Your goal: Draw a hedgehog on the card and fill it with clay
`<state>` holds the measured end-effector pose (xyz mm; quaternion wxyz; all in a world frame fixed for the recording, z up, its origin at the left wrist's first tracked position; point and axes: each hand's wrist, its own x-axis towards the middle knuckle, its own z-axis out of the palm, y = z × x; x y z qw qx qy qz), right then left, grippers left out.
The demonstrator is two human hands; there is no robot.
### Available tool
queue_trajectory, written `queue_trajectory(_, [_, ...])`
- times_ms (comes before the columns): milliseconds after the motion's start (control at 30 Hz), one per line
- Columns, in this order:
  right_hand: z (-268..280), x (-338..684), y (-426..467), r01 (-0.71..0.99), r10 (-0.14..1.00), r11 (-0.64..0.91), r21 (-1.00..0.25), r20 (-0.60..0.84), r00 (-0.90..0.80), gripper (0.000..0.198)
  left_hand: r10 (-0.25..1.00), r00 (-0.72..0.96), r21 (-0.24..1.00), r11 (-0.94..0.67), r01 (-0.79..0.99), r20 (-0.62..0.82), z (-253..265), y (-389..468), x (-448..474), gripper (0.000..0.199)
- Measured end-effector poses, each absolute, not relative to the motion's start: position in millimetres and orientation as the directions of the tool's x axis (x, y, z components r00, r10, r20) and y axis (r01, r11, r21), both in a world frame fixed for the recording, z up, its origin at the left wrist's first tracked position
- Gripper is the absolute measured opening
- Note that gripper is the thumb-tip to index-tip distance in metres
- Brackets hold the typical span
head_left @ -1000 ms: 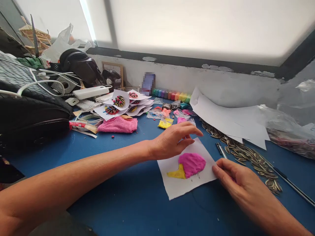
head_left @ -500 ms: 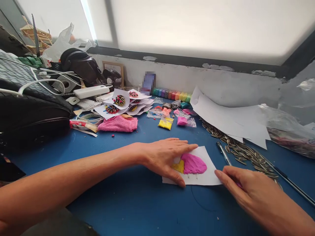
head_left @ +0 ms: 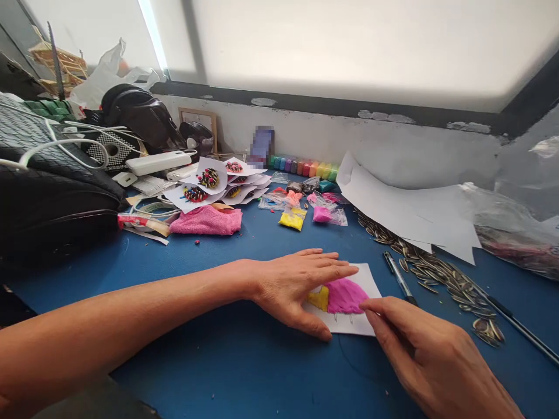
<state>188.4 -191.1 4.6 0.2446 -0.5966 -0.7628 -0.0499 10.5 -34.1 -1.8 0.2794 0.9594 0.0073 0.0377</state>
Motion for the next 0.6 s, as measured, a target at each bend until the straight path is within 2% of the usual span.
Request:
queue_trajectory(267, [-3.4, 189.9, -190.9, 0.932, 0.868, 0.314, -0.182, 0.452, -0.204, 0.018, -0.038, 0.999, 0.538, -0.842, -0.044, 0.022, 9.2, -30.5, 7.6, 0.09])
queue_trajectory(600, [-4.9, 187.9, -190.3, 0.939, 0.84, 0.323, -0.115, 0.492, -0.229, 0.023, 0.004, 0.998, 0.553, -0.833, -0.028, 0.056, 1.9, -33.5, 9.3, 0.085])
